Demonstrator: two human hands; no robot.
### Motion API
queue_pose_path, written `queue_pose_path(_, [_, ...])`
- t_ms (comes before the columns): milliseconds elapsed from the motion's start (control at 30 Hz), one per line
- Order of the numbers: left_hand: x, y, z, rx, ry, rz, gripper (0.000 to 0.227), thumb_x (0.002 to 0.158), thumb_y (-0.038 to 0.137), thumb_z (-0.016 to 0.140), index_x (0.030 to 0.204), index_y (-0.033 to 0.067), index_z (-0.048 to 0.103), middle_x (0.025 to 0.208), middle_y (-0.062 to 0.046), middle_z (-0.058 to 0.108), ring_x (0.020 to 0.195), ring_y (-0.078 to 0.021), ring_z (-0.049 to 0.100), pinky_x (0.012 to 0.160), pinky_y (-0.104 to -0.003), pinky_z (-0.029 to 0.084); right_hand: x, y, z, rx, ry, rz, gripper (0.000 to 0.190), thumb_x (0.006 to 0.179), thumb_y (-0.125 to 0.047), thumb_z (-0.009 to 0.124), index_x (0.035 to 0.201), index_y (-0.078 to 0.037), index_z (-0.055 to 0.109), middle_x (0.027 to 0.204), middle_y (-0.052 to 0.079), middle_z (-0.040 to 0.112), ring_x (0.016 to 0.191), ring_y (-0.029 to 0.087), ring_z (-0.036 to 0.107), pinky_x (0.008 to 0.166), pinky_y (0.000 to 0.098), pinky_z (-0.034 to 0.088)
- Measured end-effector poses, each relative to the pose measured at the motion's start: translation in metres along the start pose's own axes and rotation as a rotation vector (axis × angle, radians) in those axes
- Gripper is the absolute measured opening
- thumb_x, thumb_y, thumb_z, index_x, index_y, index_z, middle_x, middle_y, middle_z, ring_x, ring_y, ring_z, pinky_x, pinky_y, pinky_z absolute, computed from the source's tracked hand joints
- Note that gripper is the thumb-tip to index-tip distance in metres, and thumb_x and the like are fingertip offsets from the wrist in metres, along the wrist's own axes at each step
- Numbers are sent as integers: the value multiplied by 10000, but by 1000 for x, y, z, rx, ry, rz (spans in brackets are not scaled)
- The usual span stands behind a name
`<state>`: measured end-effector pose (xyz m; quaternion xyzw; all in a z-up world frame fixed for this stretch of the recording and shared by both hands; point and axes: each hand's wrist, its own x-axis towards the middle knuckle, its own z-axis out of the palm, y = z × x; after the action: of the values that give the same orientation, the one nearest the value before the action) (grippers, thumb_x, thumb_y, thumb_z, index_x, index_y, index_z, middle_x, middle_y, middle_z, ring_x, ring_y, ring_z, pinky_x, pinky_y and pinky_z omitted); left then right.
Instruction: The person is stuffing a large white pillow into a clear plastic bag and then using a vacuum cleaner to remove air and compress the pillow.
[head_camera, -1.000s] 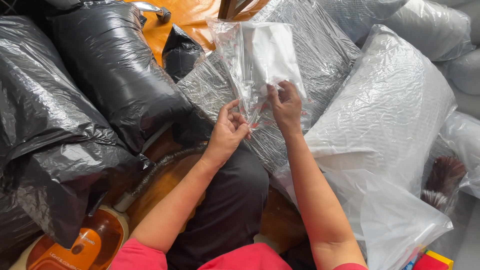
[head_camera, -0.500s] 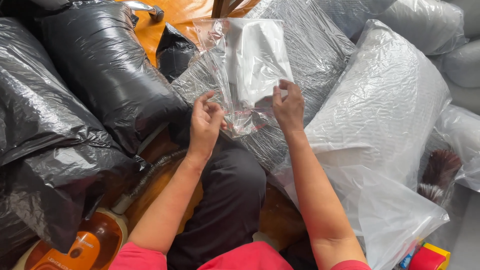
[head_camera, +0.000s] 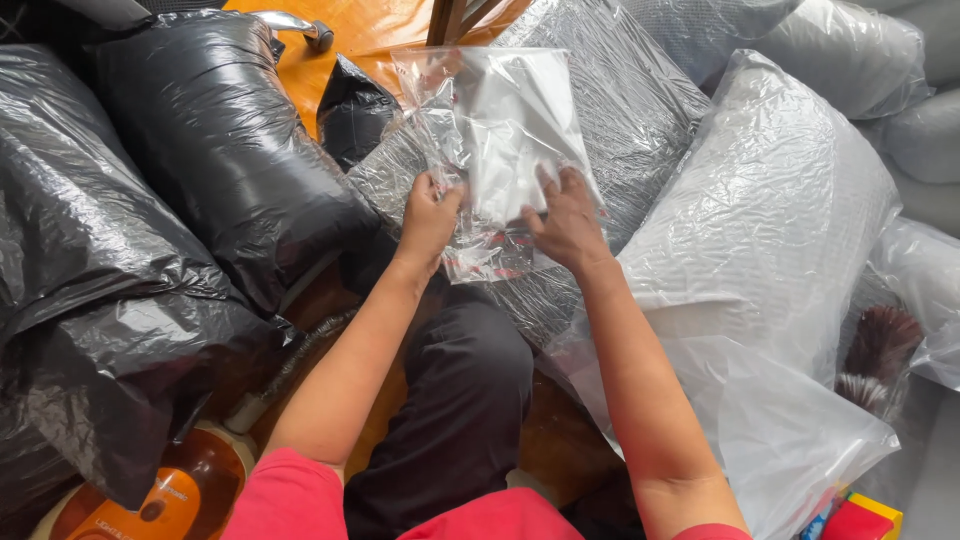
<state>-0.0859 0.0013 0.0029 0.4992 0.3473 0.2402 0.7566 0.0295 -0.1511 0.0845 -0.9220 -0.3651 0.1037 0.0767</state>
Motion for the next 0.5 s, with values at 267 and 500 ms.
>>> queue_pose_path(267, [-20, 12, 13, -92, -3, -8, 357, 935, 192, 658, 1260, 66, 578, 1147, -151, 646, 1055, -205, 601, 814, -381, 587, 4, -8, 13, -72, -28, -142, 677, 979, -442, 562, 1563, -119, 451, 1532, 282, 455, 1484, 439, 358, 1220, 649, 155])
queue_pose_path(500, [-19, 7, 11, -123, -243, -44, 778, 966, 334, 709, 1557, -2, 330, 1278, -237, 633, 1284, -289, 564, 1117, -516, 415, 8, -23, 0, 445, 28, -138, 622, 1078, -420, 340, 1647, -189, 243, 1579, 297, 402, 1439, 500, 387, 1234, 604, 243])
